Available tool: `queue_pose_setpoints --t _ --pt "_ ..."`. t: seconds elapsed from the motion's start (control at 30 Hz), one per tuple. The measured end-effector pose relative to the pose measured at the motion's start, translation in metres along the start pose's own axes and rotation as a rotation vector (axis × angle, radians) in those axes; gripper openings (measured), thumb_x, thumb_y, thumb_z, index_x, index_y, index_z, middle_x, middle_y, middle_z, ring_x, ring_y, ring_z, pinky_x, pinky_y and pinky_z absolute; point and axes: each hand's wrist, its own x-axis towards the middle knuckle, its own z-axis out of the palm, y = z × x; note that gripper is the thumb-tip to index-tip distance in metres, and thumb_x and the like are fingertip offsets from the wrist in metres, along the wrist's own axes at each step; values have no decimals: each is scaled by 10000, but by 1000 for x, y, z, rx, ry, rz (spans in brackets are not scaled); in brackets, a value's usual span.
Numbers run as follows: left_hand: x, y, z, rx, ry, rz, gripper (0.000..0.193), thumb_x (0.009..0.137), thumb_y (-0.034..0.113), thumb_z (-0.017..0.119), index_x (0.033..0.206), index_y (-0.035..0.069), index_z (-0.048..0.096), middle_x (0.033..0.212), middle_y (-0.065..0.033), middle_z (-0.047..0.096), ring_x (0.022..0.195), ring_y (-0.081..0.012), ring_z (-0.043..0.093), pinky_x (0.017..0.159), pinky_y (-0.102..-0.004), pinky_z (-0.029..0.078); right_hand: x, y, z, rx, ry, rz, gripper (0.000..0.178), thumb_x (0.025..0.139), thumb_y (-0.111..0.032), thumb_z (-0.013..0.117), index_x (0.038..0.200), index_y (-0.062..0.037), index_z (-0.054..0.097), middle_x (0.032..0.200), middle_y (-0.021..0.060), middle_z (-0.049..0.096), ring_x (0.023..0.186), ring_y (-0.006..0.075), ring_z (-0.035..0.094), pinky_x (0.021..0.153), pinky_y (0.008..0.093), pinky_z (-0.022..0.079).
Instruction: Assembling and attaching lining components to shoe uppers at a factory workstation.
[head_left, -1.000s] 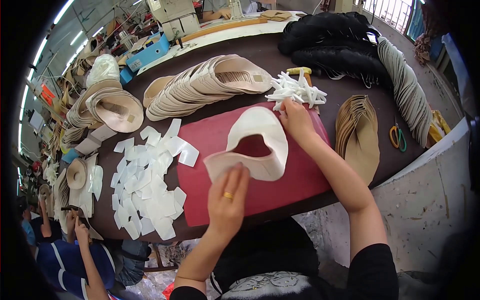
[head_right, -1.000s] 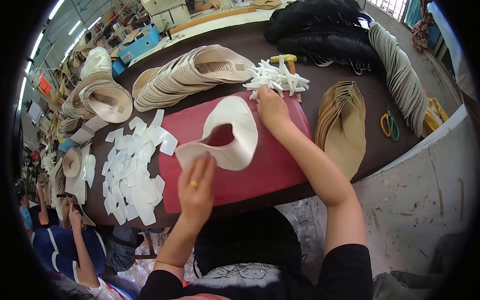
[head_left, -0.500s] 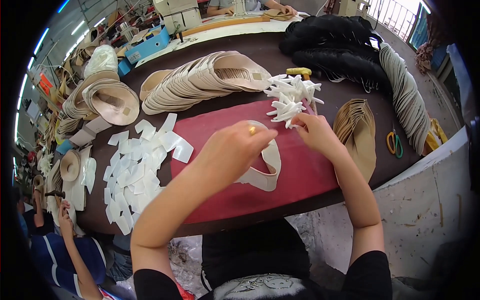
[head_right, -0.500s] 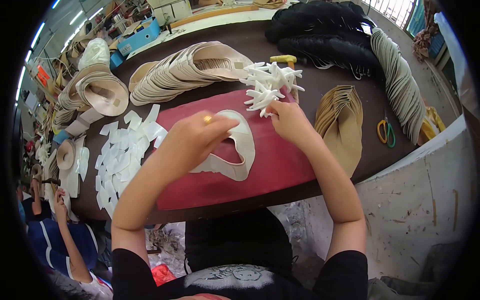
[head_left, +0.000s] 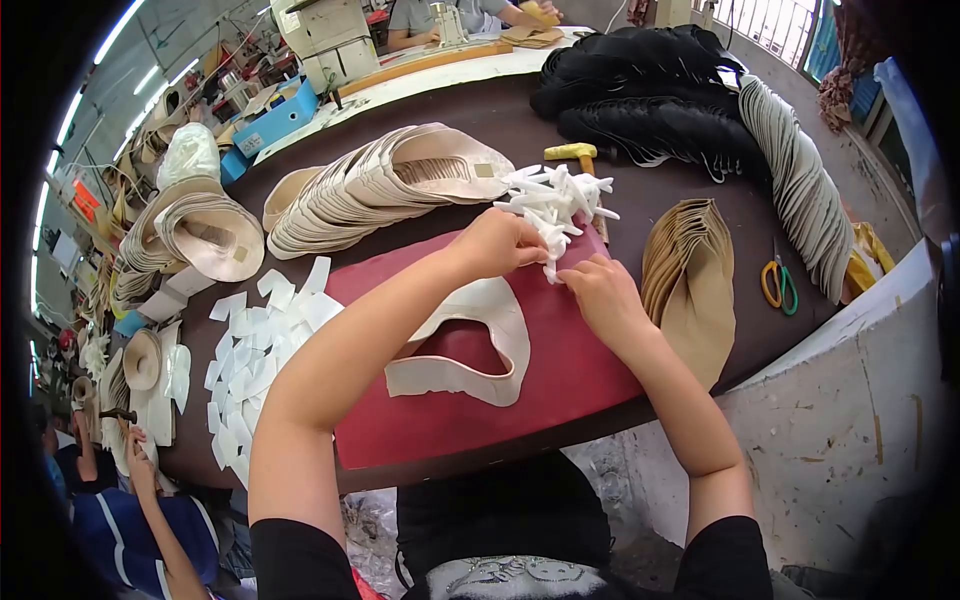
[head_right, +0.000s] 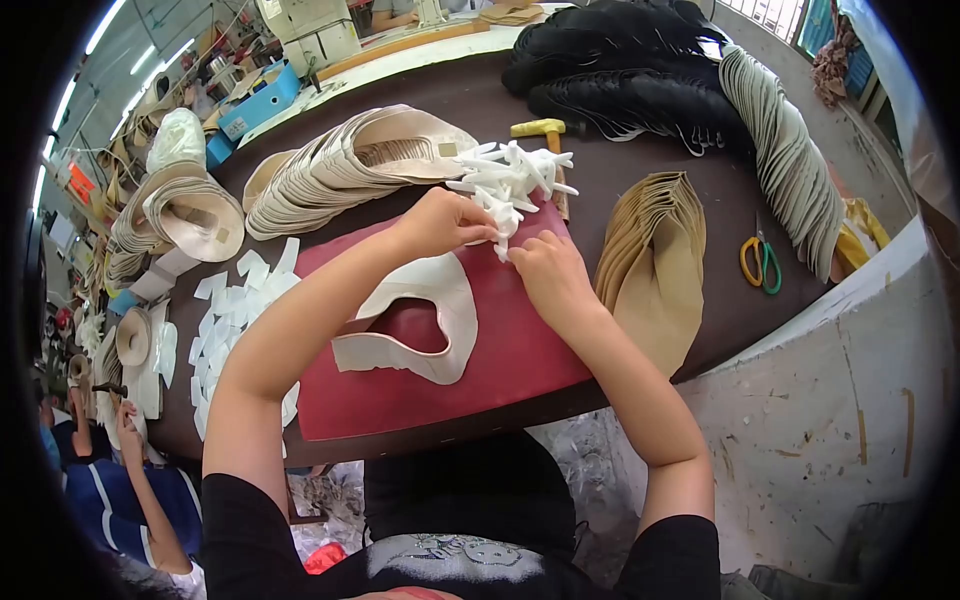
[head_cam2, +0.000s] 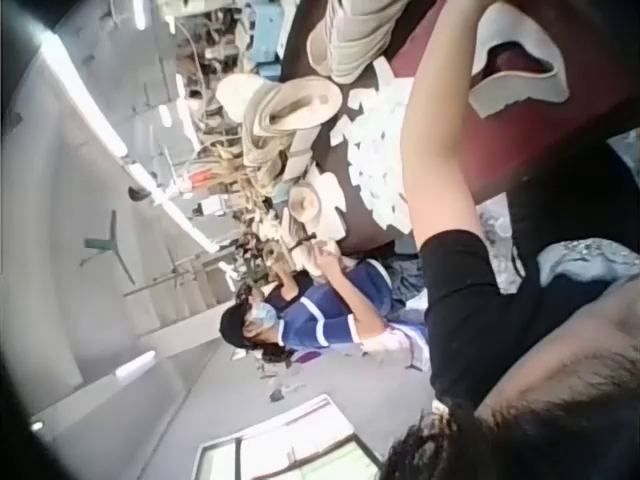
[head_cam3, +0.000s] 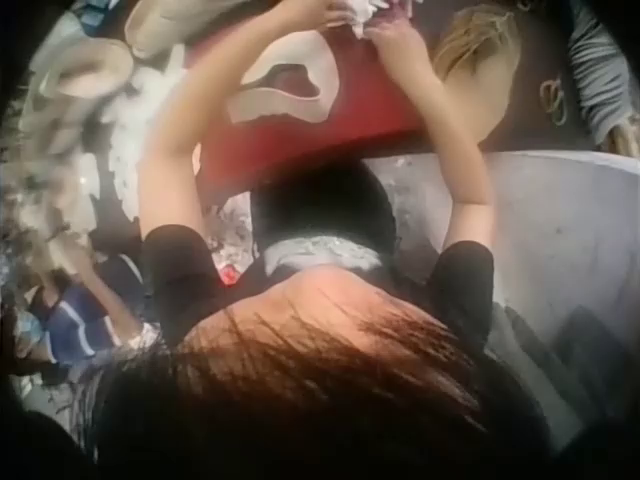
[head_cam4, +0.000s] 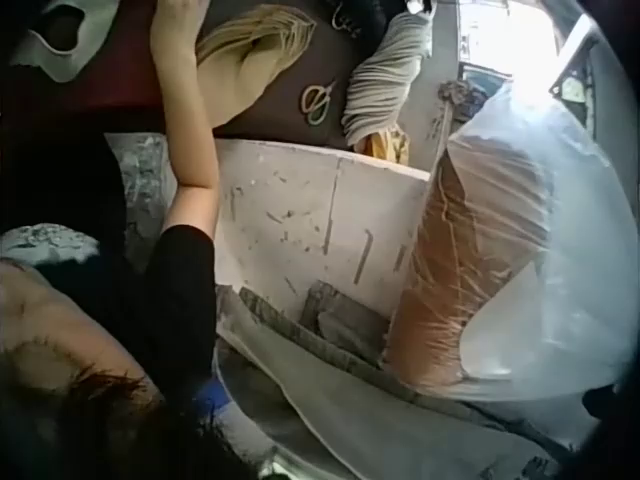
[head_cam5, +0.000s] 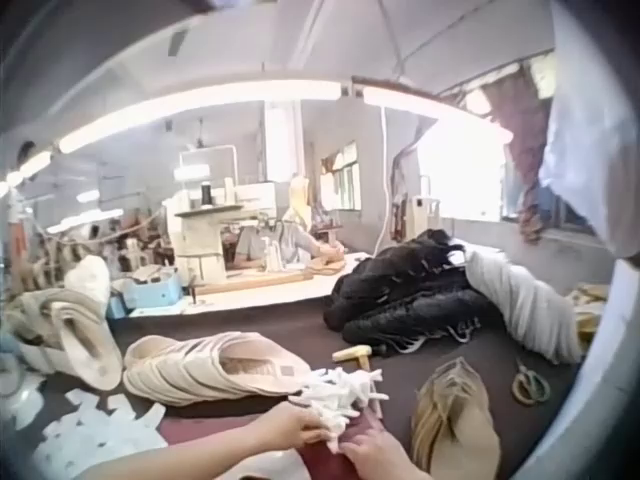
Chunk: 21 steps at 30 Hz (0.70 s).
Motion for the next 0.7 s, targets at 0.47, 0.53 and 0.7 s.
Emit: queue_pose_setpoints --t 0.47,0.53,0.7 --pt "-22 38 -31 60 -87 -120 261 876 208 667 1077 46 706 925 -82 731 764 -224 675 700 -323 523 -9 -30 -63 1052 -50 621 290 862 -2 580 1146 -8 641 891 50 634 819 120 588 771 230 458" --pt "-47 52 -56 -48 -118 -127 312 899 229 653 1151 44 667 1004 -93 727 839 -233 688 741 -328 526 -21 -38 -71 1265 -5 628 308 874 11 574 1181 8 598 922 57 609 830 124 583 768 221 458" --pt "-159 59 -70 -118 -148 -56 295 854 93 669 1140 20 675 986 -115 725 801 -199 669 729 -282 507 -50 -69 -87 1377 -10 620 290 851 58 584 1139 16 585 965 70 597 849 130 581 761 211 474"
